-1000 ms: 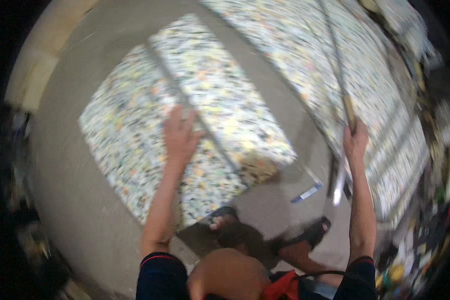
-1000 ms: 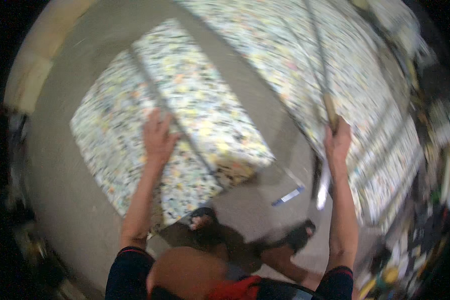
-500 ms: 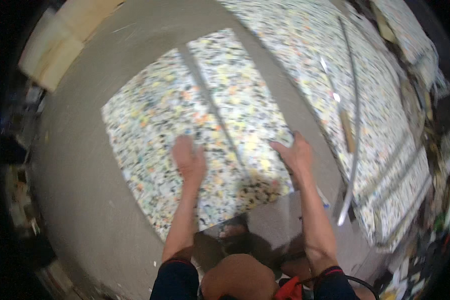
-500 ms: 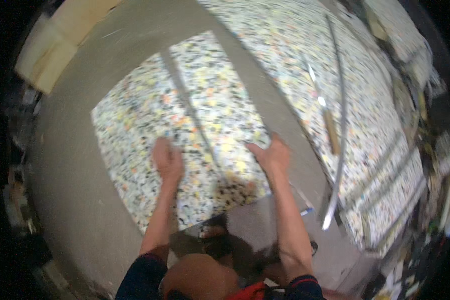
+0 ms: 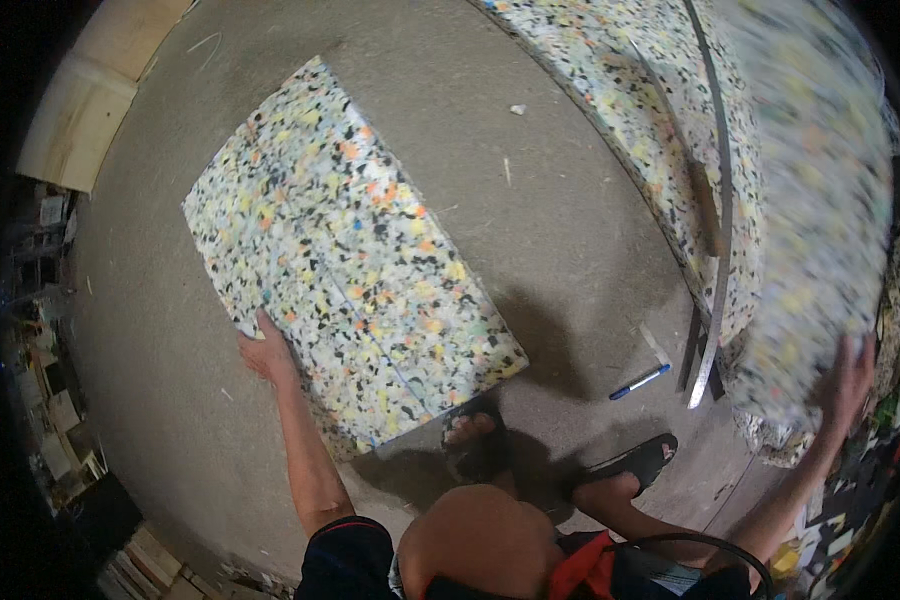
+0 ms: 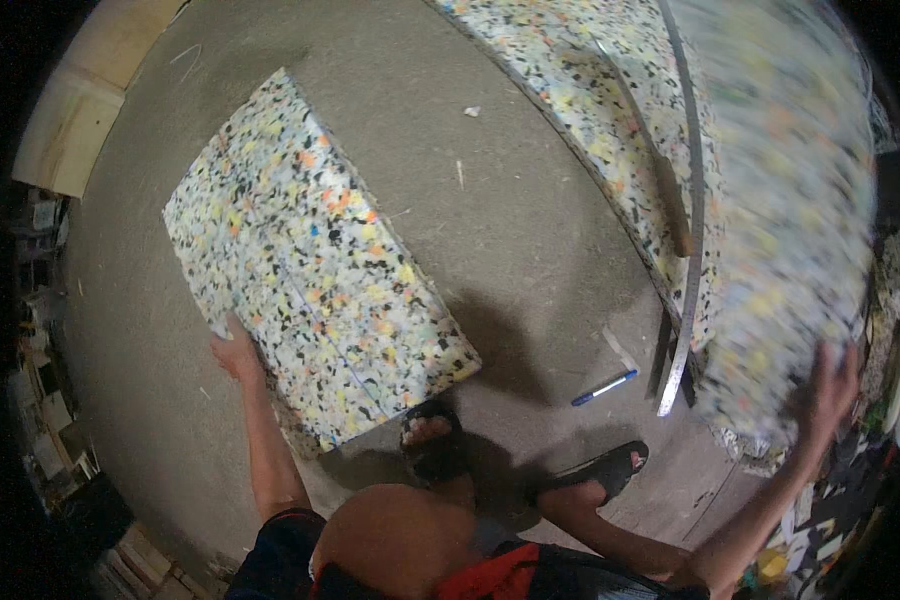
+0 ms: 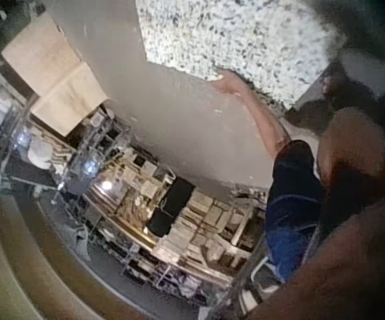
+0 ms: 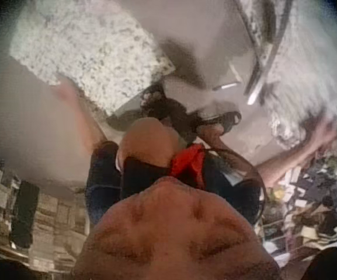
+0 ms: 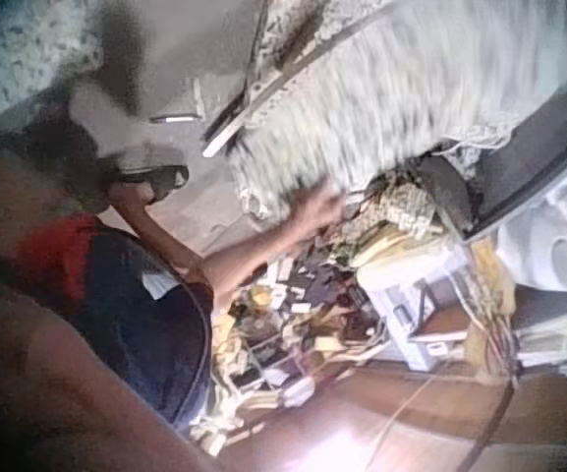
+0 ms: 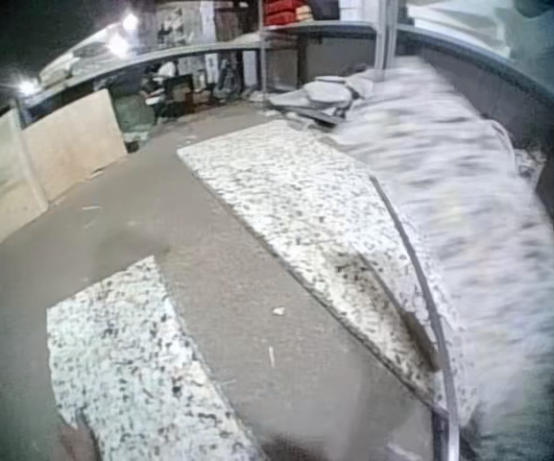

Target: The person measures and marks a speckled composite panel with a metal ruler and pen, then uses a chisel and hammer to score and split the panel along the marked line. The person repeats this process on multiple panels, separating them into smaller pieces.

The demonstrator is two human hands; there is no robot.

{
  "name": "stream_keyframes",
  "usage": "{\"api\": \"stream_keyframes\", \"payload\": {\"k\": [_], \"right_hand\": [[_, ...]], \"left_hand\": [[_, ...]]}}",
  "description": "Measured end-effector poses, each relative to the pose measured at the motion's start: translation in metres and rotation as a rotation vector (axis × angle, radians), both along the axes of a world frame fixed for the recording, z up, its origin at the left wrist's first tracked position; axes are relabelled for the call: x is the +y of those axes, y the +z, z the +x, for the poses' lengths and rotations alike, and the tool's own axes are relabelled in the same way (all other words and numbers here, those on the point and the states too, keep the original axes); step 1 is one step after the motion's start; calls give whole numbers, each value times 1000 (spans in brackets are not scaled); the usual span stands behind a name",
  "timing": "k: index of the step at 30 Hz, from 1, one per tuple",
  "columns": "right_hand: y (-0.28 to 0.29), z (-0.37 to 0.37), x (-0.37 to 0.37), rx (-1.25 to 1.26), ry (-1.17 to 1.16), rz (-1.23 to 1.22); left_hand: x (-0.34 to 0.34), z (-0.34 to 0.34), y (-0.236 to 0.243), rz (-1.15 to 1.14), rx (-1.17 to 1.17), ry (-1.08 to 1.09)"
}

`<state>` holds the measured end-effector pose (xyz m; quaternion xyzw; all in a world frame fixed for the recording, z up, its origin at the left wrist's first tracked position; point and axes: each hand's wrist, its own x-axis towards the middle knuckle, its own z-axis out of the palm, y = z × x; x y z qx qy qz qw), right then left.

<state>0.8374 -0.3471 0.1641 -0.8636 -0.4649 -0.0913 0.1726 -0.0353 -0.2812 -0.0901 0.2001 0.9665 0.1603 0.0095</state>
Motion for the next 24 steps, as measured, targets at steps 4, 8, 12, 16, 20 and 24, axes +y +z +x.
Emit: {"api": "stream_keyframes", "payload": {"k": [4, 8, 12, 16, 20, 24], "right_hand": [[40, 209, -119, -354, 386, -390], [-29, 230, -142, 291, -99, -142], [-64, 207, -151, -304, -550, -974], [-108, 89, -75, -602, -158, -231], [-102, -139, 97, -76, 343, -218], [-146, -160, 138, -11, 483, -335]], "left_hand": [[-15, -18, -27, 144, -77, 20], [-22, -27, -12, 72, -111, 58], [-16, -13, -34, 77, -463, 139], [-11, -16, -13, 156, -337, 10], [-35, -51, -1, 361, -343, 13], [-2, 13, 28, 365, -646, -45]]}}
